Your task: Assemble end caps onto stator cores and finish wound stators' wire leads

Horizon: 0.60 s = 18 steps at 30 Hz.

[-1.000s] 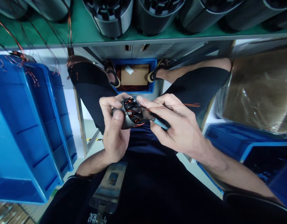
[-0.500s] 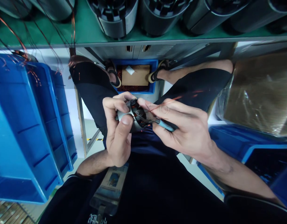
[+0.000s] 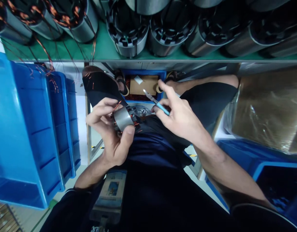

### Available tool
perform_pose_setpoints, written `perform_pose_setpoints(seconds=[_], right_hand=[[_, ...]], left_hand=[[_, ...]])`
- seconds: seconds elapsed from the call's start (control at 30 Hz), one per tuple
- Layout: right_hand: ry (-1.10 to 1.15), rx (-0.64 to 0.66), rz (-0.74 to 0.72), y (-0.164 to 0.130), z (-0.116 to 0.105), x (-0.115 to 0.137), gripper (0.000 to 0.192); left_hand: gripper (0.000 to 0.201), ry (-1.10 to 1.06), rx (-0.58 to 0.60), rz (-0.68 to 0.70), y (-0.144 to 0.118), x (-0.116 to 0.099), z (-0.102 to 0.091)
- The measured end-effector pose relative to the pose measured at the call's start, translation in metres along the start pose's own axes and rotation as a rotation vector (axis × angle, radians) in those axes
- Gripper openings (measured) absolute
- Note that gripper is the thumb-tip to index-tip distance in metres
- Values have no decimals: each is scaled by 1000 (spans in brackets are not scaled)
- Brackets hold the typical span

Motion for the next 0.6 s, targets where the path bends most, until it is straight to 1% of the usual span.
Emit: perform_pose_setpoints(seconds=[0.03,0.07,0.1,0.13,0.2,0.27,0.33,0.43,0.47,0.53,0.6], right_hand=[[108,13,-50,-4,2,6,59],[231,57,-112,-8,5,14,48],[351,128,-183,-12,9,24,44],[447,204,-249,-16,13,33,43],[548,317,-337,-22,18,47,41],[575,360,-366,-26,20,54,40],[596,375,-364,-27,20,56,40],[607,423,-401,-28,22,60,36],[607,446,-415,-28,24,63,35],[610,492,-426,-25,32,71,35],[584,501,-402,-18,41,83,38]], left_hand=[[61,56,-10,82,1,-2,-2],[66,92,-24,148,1,-4,-3],[67,109,-42,202,2,-6,-2],[67,109,-55,249,2,-9,-1],[65,82,-67,357,2,-18,2],[68,67,-60,419,3,-26,-1],[69,122,8,427,4,-34,-7],[66,303,147,381,1,-48,-20],[65,364,159,360,-1,-54,-25],[64,449,129,321,-6,-66,-36],[66,499,110,261,-10,-77,-49]])
Point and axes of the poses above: each hand's wrist, its own y-axis towards the middle knuckle, its own z-axis out of the palm, x = y × z, the point moved 5 cm from there along y, towards the middle knuckle, and after that the axes turned 9 degrees about x, right-handed, at the moved point
